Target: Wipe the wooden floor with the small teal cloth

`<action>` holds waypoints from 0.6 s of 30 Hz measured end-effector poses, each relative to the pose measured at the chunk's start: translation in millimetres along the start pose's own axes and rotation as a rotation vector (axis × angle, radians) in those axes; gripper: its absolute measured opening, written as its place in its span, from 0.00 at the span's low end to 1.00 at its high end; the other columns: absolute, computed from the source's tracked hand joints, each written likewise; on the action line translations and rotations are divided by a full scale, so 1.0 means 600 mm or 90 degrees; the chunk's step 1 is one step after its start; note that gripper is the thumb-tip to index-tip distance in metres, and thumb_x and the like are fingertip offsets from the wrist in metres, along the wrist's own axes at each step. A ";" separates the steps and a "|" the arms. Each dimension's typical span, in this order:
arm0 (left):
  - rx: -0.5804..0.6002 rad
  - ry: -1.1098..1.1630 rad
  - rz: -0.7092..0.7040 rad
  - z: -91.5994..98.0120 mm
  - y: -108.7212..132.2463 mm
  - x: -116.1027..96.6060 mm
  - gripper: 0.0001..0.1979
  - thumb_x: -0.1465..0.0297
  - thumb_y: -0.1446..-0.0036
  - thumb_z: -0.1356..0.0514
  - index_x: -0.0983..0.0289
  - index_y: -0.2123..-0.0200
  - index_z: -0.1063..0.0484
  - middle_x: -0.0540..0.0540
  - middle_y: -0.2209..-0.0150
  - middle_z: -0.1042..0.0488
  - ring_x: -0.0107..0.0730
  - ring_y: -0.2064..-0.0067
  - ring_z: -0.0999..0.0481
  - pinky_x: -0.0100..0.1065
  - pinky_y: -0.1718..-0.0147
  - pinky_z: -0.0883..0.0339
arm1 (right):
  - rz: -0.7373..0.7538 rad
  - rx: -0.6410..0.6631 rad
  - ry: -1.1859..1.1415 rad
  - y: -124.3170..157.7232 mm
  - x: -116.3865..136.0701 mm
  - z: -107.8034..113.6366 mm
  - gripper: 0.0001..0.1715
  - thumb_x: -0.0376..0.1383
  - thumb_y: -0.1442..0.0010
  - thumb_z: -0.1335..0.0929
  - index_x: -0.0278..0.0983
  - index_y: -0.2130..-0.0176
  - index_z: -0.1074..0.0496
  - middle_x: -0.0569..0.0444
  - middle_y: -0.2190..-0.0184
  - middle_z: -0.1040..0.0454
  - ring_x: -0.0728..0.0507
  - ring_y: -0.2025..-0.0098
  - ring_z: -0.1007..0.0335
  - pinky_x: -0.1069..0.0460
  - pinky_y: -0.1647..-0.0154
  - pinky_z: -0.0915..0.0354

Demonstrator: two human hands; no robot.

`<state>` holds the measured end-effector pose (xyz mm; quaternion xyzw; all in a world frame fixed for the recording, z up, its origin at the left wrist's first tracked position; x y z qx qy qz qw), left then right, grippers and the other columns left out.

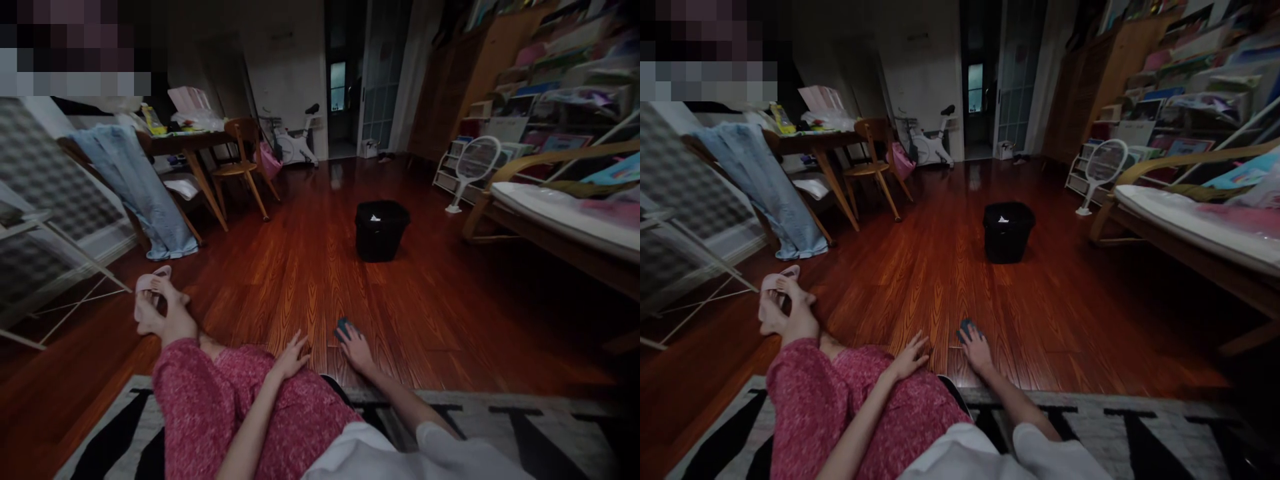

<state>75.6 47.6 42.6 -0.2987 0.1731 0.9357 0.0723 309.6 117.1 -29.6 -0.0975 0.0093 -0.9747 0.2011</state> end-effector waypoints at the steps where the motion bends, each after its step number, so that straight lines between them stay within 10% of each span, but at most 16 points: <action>1: 0.000 0.001 0.001 0.000 0.000 0.000 0.36 0.56 0.36 0.44 0.60 0.29 0.48 0.60 0.25 0.63 0.45 0.27 0.52 0.45 0.32 0.51 | -0.067 -0.005 0.019 0.007 -0.050 0.012 0.31 0.36 0.31 0.43 0.45 0.31 0.41 0.44 0.30 0.43 0.38 0.31 0.46 0.39 0.36 0.46; 5: -0.004 0.004 0.001 -0.002 -0.005 0.003 0.36 0.55 0.37 0.43 0.60 0.30 0.45 0.60 0.26 0.61 0.48 0.28 0.50 0.46 0.32 0.51 | -0.297 -0.059 0.075 0.083 -0.242 0.041 0.32 0.37 0.30 0.47 0.40 0.30 0.43 0.40 0.30 0.44 0.36 0.30 0.49 0.37 0.36 0.47; 9: -0.007 -0.003 0.002 -0.006 -0.009 0.008 0.36 0.55 0.37 0.43 0.60 0.30 0.45 0.60 0.26 0.60 0.49 0.28 0.49 0.49 0.32 0.52 | -0.425 -0.136 0.084 0.171 -0.324 0.039 0.34 0.38 0.31 0.50 0.39 0.29 0.46 0.37 0.31 0.45 0.33 0.29 0.52 0.33 0.35 0.50; 13: 0.001 -0.012 -0.003 -0.005 -0.007 0.006 0.36 0.55 0.37 0.44 0.61 0.30 0.46 0.61 0.26 0.61 0.49 0.28 0.49 0.49 0.32 0.52 | -0.467 -0.137 0.093 0.196 -0.265 0.021 0.35 0.41 0.31 0.50 0.34 0.30 0.44 0.31 0.31 0.44 0.29 0.29 0.51 0.30 0.36 0.50; 18: -0.002 0.004 -0.013 -0.001 -0.004 0.004 0.36 0.56 0.37 0.44 0.62 0.30 0.46 0.61 0.26 0.61 0.47 0.28 0.49 0.45 0.33 0.49 | -0.271 -0.053 0.039 0.148 -0.074 -0.023 0.34 0.42 0.31 0.46 0.35 0.31 0.41 0.34 0.30 0.46 0.29 0.30 0.49 0.32 0.36 0.48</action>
Point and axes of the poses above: each hand's wrist, its own y-axis away from the middle knuckle, its own z-axis out of the back of the hand, x = y × z, the point moved 6 cm from there along -y, towards the middle knuckle
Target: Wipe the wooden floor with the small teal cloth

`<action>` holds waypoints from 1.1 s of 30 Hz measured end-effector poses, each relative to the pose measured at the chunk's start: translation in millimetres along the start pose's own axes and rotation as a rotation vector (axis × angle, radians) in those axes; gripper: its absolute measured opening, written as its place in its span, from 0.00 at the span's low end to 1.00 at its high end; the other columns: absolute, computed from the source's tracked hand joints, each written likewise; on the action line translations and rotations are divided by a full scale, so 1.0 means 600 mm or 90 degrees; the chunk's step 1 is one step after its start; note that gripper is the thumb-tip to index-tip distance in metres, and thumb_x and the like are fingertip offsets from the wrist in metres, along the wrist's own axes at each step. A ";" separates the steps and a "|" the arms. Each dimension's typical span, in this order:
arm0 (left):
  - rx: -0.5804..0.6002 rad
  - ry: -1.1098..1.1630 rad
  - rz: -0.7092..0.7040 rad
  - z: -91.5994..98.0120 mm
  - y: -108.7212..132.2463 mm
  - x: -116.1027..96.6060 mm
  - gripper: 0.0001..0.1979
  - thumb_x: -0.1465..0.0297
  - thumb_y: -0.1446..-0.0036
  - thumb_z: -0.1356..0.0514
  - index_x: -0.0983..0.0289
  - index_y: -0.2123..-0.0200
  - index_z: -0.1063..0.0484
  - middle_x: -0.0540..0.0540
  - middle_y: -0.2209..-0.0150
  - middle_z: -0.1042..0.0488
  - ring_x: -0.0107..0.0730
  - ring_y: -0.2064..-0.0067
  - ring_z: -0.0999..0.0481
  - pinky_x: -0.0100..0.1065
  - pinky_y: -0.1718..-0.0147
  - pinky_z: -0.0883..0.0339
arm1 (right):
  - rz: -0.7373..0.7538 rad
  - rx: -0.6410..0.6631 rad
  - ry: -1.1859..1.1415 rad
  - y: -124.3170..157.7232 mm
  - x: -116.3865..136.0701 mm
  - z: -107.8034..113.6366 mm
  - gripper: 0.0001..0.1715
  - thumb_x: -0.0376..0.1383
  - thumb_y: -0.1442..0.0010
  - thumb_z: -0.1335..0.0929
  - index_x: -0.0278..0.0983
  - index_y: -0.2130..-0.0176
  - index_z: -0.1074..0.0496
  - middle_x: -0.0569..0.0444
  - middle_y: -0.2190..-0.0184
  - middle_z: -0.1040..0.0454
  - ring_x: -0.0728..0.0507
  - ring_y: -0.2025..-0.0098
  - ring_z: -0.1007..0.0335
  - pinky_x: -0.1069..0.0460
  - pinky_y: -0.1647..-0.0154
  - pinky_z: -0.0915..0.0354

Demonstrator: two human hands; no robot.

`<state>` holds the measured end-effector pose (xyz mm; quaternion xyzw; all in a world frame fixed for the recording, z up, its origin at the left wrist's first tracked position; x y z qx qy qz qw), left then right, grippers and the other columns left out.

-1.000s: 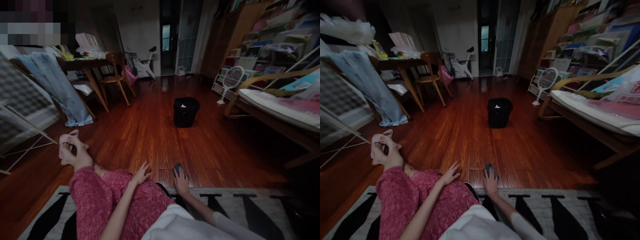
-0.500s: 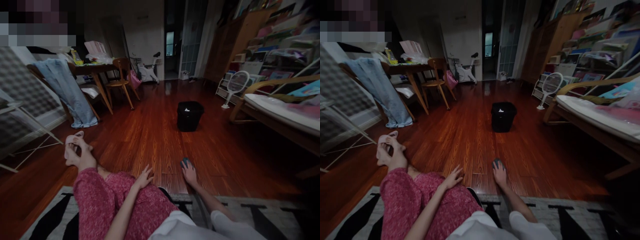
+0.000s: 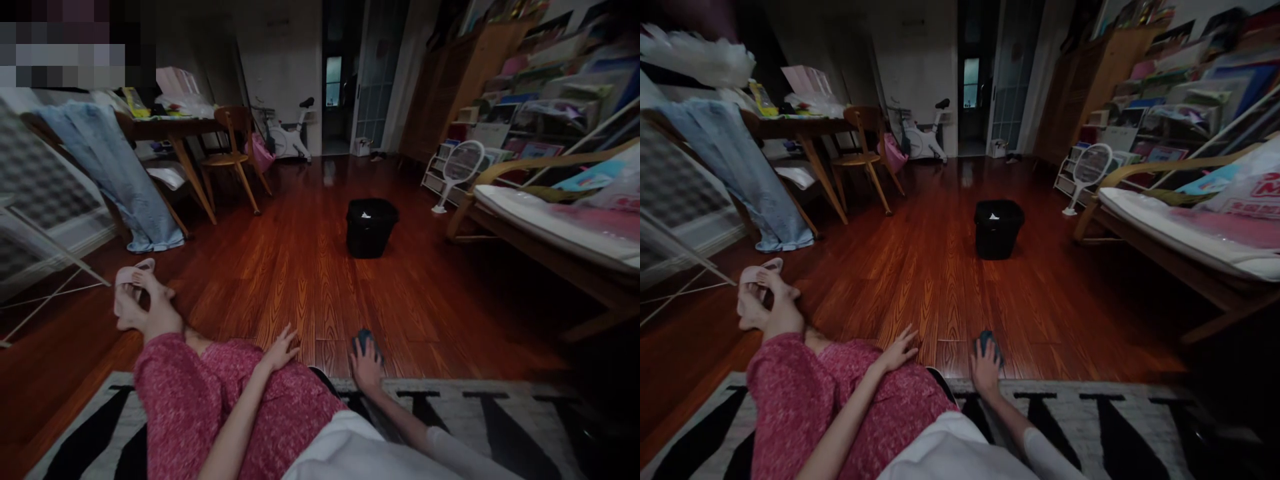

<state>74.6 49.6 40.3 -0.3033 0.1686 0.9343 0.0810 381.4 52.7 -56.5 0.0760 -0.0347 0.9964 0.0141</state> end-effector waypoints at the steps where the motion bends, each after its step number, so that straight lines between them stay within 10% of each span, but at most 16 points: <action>1: 0.000 -0.001 0.001 -0.001 0.000 0.001 0.36 0.57 0.37 0.44 0.62 0.30 0.46 0.60 0.26 0.61 0.47 0.28 0.49 0.46 0.32 0.49 | 0.066 0.013 -0.020 0.006 0.045 -0.007 0.33 0.42 0.31 0.45 0.38 0.32 0.40 0.38 0.29 0.46 0.31 0.30 0.49 0.33 0.36 0.47; 6: -0.004 -0.005 0.005 -0.005 -0.001 0.005 0.35 0.56 0.37 0.44 0.60 0.30 0.46 0.59 0.26 0.61 0.45 0.28 0.51 0.45 0.32 0.51 | 0.345 0.036 -0.085 0.004 0.214 -0.025 0.32 0.39 0.33 0.39 0.47 0.32 0.41 0.49 0.28 0.49 0.38 0.28 0.53 0.39 0.34 0.46; 10: -0.009 -0.001 0.015 -0.003 0.001 0.003 0.35 0.56 0.37 0.44 0.57 0.30 0.47 0.57 0.25 0.62 0.46 0.28 0.51 0.47 0.33 0.48 | 0.435 0.028 -0.096 -0.052 0.224 -0.006 0.34 0.35 0.34 0.41 0.45 0.31 0.41 0.50 0.28 0.49 0.41 0.27 0.55 0.41 0.32 0.51; 17: -0.002 -0.001 0.022 0.003 0.006 -0.006 0.35 0.57 0.37 0.44 0.60 0.30 0.46 0.59 0.26 0.61 0.48 0.28 0.48 0.46 0.32 0.49 | 0.110 -0.032 -0.019 -0.154 -0.073 0.038 0.32 0.35 0.32 0.46 0.38 0.33 0.38 0.44 0.30 0.44 0.39 0.29 0.50 0.41 0.33 0.49; 23: -0.004 0.011 0.020 0.004 0.006 -0.009 0.35 0.55 0.38 0.44 0.59 0.31 0.44 0.58 0.26 0.61 0.49 0.29 0.48 0.47 0.32 0.49 | -0.202 -0.115 0.008 -0.078 -0.277 0.048 0.34 0.40 0.31 0.48 0.36 0.30 0.43 0.38 0.31 0.44 0.36 0.29 0.51 0.37 0.35 0.49; 28: 0.007 0.009 0.018 0.007 0.010 -0.012 0.35 0.57 0.37 0.44 0.63 0.30 0.46 0.62 0.26 0.61 0.49 0.28 0.48 0.46 0.33 0.49 | -0.256 -0.134 0.003 -0.020 -0.203 0.038 0.35 0.40 0.31 0.48 0.32 0.30 0.44 0.32 0.31 0.45 0.32 0.29 0.53 0.35 0.35 0.49; 33: 0.009 0.011 0.013 0.008 0.009 -0.012 0.35 0.57 0.36 0.44 0.61 0.30 0.46 0.60 0.26 0.63 0.47 0.29 0.48 0.45 0.32 0.49 | -0.016 -0.045 -0.039 -0.011 -0.005 0.001 0.34 0.39 0.32 0.45 0.37 0.30 0.44 0.38 0.29 0.46 0.35 0.27 0.56 0.35 0.32 0.55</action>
Point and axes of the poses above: each hand's wrist, its own y-axis away from the middle knuckle, its own z-axis out of the back of the hand, x = y × z, the point moved 6 cm from there along -y, towards the middle knuckle
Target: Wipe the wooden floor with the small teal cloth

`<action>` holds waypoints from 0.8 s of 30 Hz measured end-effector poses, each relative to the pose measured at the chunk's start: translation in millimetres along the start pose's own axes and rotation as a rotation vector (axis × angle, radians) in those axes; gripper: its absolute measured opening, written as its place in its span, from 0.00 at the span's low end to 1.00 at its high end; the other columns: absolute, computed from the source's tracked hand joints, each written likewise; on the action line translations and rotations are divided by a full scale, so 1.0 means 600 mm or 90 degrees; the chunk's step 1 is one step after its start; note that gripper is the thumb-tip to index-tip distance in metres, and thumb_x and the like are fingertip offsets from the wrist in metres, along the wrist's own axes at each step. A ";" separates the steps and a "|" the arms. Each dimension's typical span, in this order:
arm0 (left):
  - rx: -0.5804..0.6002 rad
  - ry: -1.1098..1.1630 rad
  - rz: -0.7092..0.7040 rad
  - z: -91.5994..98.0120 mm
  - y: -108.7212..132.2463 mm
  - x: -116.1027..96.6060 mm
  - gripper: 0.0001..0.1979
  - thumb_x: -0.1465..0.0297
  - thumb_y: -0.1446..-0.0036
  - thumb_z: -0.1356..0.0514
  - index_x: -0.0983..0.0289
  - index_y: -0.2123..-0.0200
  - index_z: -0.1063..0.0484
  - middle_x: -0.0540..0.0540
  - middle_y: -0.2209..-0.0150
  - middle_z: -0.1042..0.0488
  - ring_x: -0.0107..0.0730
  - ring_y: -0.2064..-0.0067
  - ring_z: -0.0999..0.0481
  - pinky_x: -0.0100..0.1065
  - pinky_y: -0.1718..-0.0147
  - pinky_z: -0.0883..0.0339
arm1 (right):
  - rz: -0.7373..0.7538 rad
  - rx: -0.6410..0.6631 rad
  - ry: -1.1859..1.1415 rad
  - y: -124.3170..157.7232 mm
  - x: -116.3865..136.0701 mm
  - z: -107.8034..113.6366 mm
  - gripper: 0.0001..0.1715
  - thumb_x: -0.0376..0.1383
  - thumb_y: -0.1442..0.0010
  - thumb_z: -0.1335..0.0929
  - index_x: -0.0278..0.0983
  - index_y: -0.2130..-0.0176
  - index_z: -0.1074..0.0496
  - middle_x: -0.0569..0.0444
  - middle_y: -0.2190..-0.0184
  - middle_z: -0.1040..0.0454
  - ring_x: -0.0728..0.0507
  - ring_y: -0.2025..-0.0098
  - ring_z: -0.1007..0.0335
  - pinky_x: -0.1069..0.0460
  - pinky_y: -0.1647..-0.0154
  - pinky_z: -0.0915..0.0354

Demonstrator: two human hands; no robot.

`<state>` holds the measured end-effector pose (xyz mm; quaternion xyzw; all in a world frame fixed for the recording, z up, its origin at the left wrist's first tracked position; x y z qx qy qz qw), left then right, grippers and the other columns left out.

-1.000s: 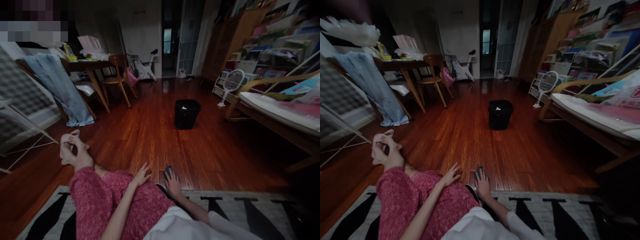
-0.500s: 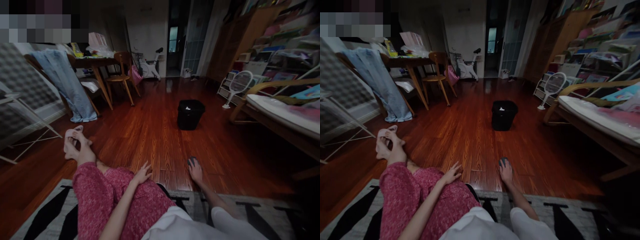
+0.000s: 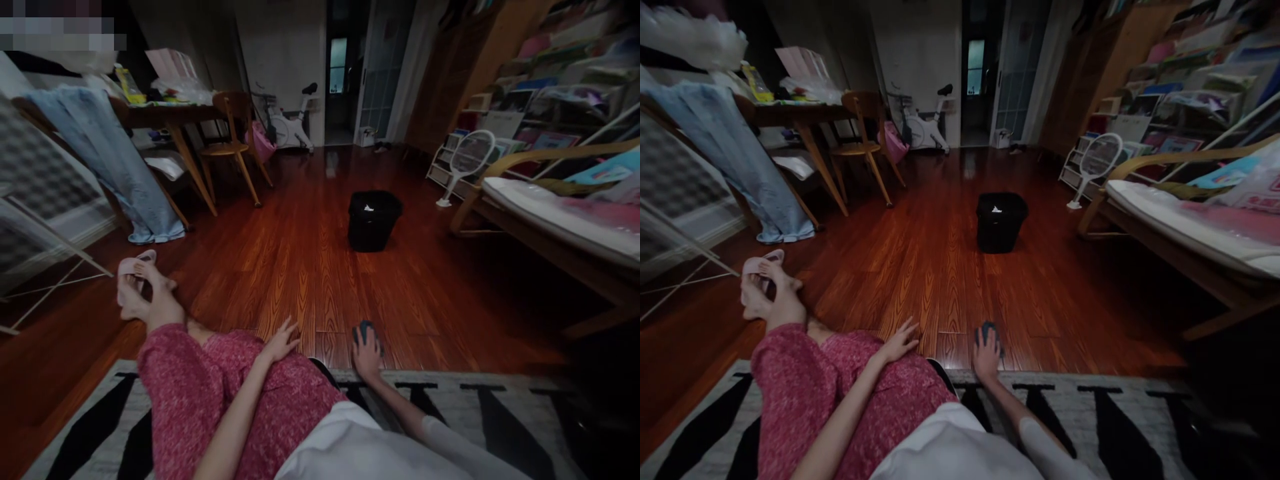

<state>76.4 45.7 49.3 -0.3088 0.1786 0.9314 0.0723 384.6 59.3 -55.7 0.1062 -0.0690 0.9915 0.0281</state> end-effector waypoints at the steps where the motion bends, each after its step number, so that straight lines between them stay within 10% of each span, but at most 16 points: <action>1: 0.000 -0.002 0.002 0.000 -0.001 0.001 0.35 0.57 0.36 0.44 0.61 0.30 0.46 0.60 0.26 0.63 0.47 0.28 0.48 0.45 0.32 0.49 | 0.064 0.017 -0.014 0.005 0.044 -0.010 0.34 0.38 0.32 0.44 0.39 0.30 0.44 0.40 0.29 0.46 0.36 0.27 0.56 0.36 0.32 0.55; 6: -0.008 -0.012 -0.004 -0.003 -0.002 0.009 0.35 0.57 0.36 0.43 0.61 0.30 0.45 0.61 0.26 0.62 0.47 0.28 0.52 0.45 0.32 0.51 | 0.324 0.110 -0.085 0.023 0.218 -0.047 0.31 0.42 0.33 0.37 0.45 0.32 0.39 0.44 0.30 0.44 0.38 0.28 0.51 0.40 0.32 0.51; 11: -0.011 -0.025 -0.001 -0.008 -0.004 0.020 0.33 0.57 0.36 0.44 0.60 0.31 0.44 0.61 0.26 0.61 0.47 0.29 0.48 0.45 0.33 0.47 | 0.513 0.155 -0.160 0.016 0.220 -0.021 0.30 0.42 0.32 0.36 0.48 0.33 0.39 0.48 0.29 0.46 0.41 0.28 0.52 0.42 0.31 0.51; 15: -0.008 -0.037 -0.001 -0.012 -0.006 0.028 0.33 0.56 0.35 0.44 0.60 0.31 0.44 0.62 0.26 0.62 0.48 0.29 0.47 0.46 0.34 0.46 | 0.479 0.131 -0.148 -0.016 0.081 0.018 0.28 0.40 0.31 0.39 0.49 0.33 0.38 0.51 0.30 0.43 0.43 0.28 0.52 0.42 0.31 0.51; 24: -0.002 -0.044 -0.001 -0.025 -0.014 0.055 0.33 0.54 0.36 0.45 0.59 0.31 0.43 0.61 0.26 0.60 0.50 0.29 0.46 0.49 0.35 0.45 | -0.128 -0.058 0.001 -0.061 -0.368 0.109 0.31 0.40 0.32 0.44 0.43 0.33 0.37 0.44 0.31 0.41 0.37 0.31 0.48 0.39 0.35 0.46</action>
Point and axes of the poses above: each hand's wrist, its own y-axis away from the middle knuckle, its own z-axis out of the back of the hand, x = y × z, the point moved 6 cm from there along -y, towards the middle knuckle
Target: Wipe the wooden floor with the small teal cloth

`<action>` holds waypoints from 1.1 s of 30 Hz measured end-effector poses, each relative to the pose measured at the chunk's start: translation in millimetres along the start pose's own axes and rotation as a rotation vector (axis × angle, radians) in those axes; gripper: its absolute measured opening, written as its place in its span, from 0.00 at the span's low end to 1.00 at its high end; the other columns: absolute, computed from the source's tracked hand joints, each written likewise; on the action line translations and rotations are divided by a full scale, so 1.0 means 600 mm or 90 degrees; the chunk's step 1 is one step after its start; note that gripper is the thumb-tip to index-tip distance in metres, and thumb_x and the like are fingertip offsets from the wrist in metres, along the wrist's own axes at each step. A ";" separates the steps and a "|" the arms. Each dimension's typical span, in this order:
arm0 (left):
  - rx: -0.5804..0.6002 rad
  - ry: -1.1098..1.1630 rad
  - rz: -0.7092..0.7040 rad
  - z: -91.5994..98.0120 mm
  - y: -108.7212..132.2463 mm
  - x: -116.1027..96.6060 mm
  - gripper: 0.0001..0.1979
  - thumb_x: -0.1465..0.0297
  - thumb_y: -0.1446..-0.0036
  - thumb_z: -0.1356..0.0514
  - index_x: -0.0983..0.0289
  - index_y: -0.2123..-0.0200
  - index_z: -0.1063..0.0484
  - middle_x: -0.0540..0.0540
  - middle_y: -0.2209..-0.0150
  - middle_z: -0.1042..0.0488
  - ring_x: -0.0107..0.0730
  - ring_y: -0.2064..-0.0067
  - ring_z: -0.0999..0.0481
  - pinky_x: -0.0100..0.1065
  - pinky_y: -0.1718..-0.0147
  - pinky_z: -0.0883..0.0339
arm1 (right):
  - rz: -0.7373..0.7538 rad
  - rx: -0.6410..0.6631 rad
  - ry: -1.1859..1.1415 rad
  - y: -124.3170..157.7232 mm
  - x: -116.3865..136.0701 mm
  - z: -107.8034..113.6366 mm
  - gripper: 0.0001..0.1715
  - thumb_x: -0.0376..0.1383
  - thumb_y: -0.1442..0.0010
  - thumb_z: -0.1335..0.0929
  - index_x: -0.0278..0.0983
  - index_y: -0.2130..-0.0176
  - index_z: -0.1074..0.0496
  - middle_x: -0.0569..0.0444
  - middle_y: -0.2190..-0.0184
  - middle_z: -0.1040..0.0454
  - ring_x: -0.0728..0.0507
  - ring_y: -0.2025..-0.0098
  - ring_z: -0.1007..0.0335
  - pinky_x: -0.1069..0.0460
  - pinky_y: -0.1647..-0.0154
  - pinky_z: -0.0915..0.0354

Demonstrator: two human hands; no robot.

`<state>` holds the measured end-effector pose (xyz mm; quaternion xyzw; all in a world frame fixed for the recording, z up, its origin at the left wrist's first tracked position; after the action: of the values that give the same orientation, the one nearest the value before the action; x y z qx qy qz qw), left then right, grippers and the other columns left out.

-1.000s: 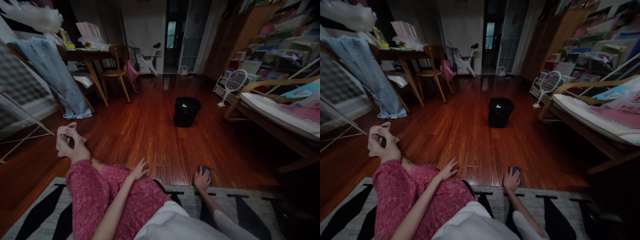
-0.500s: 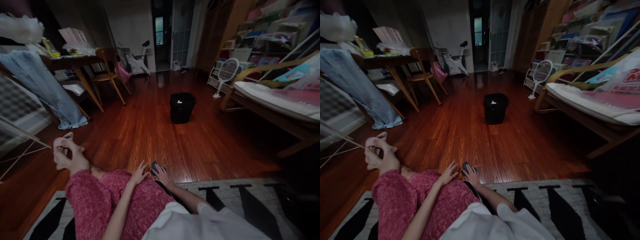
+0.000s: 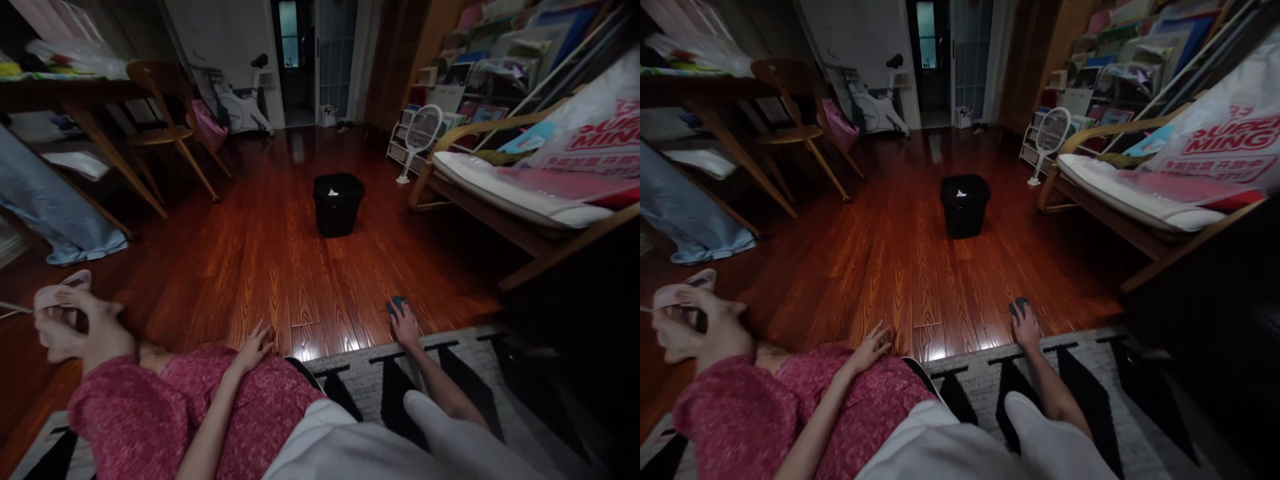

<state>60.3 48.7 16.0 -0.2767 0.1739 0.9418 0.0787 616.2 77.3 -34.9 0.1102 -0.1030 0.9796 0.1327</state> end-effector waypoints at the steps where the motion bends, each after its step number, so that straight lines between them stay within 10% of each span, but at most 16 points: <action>1: 0.002 -0.001 0.000 -0.001 -0.001 0.003 0.33 0.53 0.36 0.45 0.59 0.31 0.43 0.61 0.26 0.60 0.50 0.29 0.46 0.49 0.35 0.44 | -0.080 -0.018 -0.014 -0.002 -0.032 0.013 0.32 0.40 0.33 0.45 0.42 0.33 0.38 0.43 0.31 0.42 0.37 0.30 0.50 0.38 0.35 0.47; 5: 0.015 -0.006 0.001 -0.003 -0.005 0.009 0.34 0.52 0.36 0.46 0.59 0.31 0.43 0.61 0.26 0.58 0.51 0.29 0.47 0.50 0.35 0.44 | -0.314 -0.077 -0.054 -0.006 -0.079 0.046 0.33 0.40 0.32 0.46 0.39 0.32 0.40 0.37 0.31 0.45 0.36 0.29 0.55 0.35 0.36 0.51; 11: 0.035 -0.010 0.004 -0.005 -0.017 0.002 0.34 0.54 0.38 0.44 0.62 0.32 0.41 0.63 0.27 0.53 0.49 0.30 0.43 0.48 0.35 0.44 | -0.409 -0.119 -0.072 -0.052 0.006 0.024 0.34 0.35 0.32 0.48 0.26 0.31 0.45 0.23 0.30 0.55 0.28 0.29 0.63 0.28 0.39 0.56; 19: 0.048 -0.002 0.030 0.000 -0.016 -0.013 0.33 0.56 0.39 0.44 0.62 0.33 0.40 0.62 0.27 0.52 0.48 0.30 0.44 0.47 0.34 0.45 | -0.149 -0.036 -0.146 -0.115 0.264 -0.060 0.31 0.36 0.32 0.44 0.32 0.33 0.39 0.35 0.31 0.46 0.33 0.29 0.58 0.34 0.33 0.59; 25: 0.067 -0.016 0.049 0.003 -0.014 -0.021 0.33 0.58 0.37 0.45 0.63 0.32 0.41 0.63 0.27 0.53 0.46 0.29 0.46 0.45 0.33 0.47 | 0.123 0.074 -0.164 -0.062 0.461 -0.111 0.31 0.36 0.33 0.42 0.35 0.33 0.38 0.38 0.30 0.46 0.35 0.28 0.56 0.35 0.32 0.58; 29: 0.078 -0.023 0.052 -0.006 -0.020 -0.011 0.33 0.57 0.37 0.45 0.63 0.32 0.41 0.63 0.27 0.54 0.46 0.29 0.46 0.46 0.33 0.48 | 0.317 0.120 -0.167 0.001 0.500 -0.115 0.31 0.38 0.32 0.40 0.40 0.32 0.40 0.42 0.29 0.45 0.37 0.28 0.54 0.37 0.31 0.56; 33: 0.067 -0.018 0.035 -0.014 -0.027 -0.001 0.33 0.55 0.37 0.45 0.63 0.33 0.40 0.63 0.28 0.50 0.45 0.29 0.48 0.45 0.32 0.49 | 0.472 0.135 -0.170 0.026 0.435 -0.090 0.30 0.38 0.33 0.39 0.45 0.33 0.38 0.48 0.30 0.43 0.42 0.28 0.53 0.42 0.31 0.54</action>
<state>69.1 60.9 5.2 -0.2540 0.2299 0.9369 0.0695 356.1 137.0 -26.0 0.2049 -0.0502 0.9433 -0.2562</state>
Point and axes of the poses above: each hand's wrist, its own y-axis away from the middle knuckle, its own z-axis out of the back of the hand, x = y × z, the point moved 6 cm from there along -y, towards the middle knuckle
